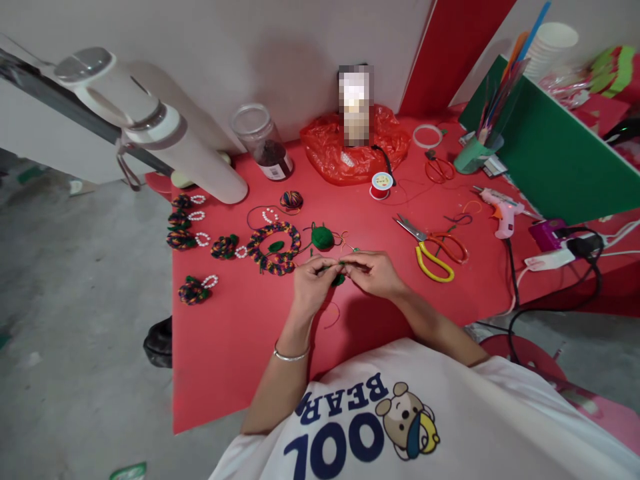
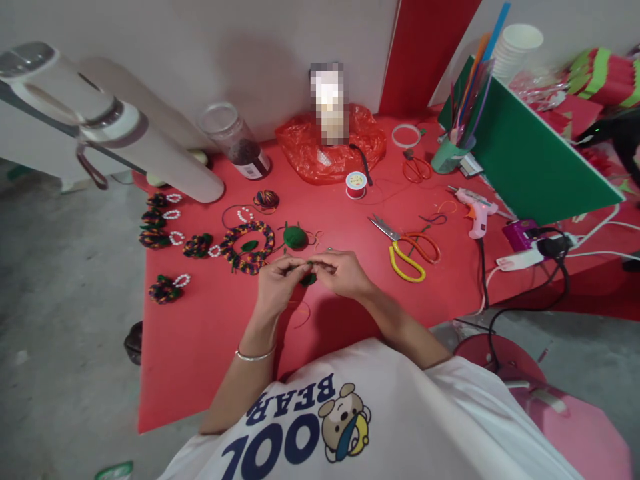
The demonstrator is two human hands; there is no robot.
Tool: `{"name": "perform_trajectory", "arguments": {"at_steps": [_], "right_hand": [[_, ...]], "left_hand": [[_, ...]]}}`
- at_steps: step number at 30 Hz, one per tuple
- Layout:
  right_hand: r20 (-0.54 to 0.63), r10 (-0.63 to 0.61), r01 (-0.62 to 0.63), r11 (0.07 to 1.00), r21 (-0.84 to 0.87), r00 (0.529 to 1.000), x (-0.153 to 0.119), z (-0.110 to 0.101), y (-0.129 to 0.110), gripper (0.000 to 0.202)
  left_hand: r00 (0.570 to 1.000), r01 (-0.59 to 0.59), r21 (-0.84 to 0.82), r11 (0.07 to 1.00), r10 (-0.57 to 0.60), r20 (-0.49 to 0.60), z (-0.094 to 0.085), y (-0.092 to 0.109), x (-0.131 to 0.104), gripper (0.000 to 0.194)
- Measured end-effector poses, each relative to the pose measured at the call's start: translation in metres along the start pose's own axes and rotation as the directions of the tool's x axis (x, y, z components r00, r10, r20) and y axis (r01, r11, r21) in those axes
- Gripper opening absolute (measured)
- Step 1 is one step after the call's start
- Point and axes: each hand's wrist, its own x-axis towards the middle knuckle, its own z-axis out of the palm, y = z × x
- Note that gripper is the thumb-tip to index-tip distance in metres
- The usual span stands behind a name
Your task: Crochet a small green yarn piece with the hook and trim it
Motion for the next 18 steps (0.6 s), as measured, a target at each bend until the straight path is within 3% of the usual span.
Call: {"name": "perform_trajectory", "arguments": {"at_steps": [6,18], "right_hand": [[-0.014,0.075,-0.073,0.993,0.088,0.997,0.0008,0.0028,-0.0051,0.02],[0.006,0.173,-0.173,0.979,0.109,0.985,-0.0008,0.0091,0.0035,0.018]], "left_hand": [[1.0,-0.018,0.002,1.0,0.018,-0.009,0.0004,0.0021,-0.0005,0.01],[0.999,-0.043,0.037,0.998,0.044,-0.025,0.0021,0.0039,-0.0022,0.01]]}}
